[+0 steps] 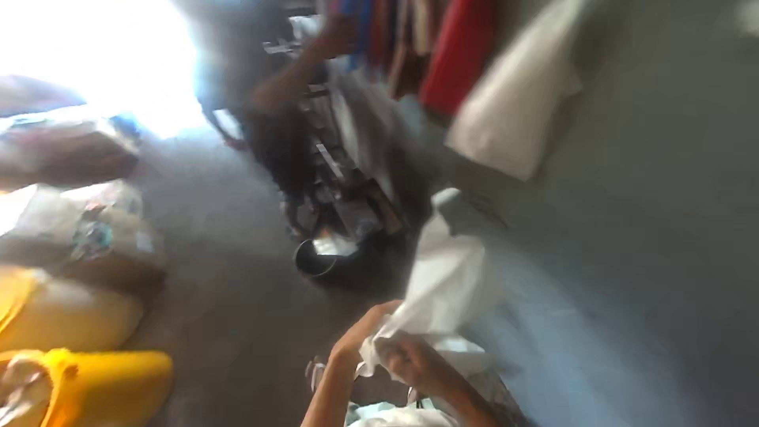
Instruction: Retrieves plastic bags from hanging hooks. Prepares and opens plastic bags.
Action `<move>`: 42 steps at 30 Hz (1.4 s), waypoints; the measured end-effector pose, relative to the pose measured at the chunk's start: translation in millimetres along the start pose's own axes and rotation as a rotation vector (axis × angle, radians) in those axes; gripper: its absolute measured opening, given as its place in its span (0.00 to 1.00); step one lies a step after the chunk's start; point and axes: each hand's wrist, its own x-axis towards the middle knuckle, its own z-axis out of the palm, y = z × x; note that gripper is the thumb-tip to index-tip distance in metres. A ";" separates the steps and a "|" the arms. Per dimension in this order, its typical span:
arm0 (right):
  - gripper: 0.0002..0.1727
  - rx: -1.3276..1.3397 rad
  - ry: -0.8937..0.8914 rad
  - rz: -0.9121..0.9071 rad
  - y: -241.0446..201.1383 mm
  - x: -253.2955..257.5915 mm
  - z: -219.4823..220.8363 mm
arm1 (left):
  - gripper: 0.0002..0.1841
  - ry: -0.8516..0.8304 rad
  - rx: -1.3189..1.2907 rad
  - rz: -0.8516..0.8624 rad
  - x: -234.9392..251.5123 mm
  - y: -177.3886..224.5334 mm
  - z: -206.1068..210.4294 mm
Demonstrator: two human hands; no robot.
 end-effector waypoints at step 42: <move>0.19 0.395 0.134 0.161 -244.9 1569.8 499.7 | 0.13 0.624 0.714 0.195 -43.3 598.4 -1339.3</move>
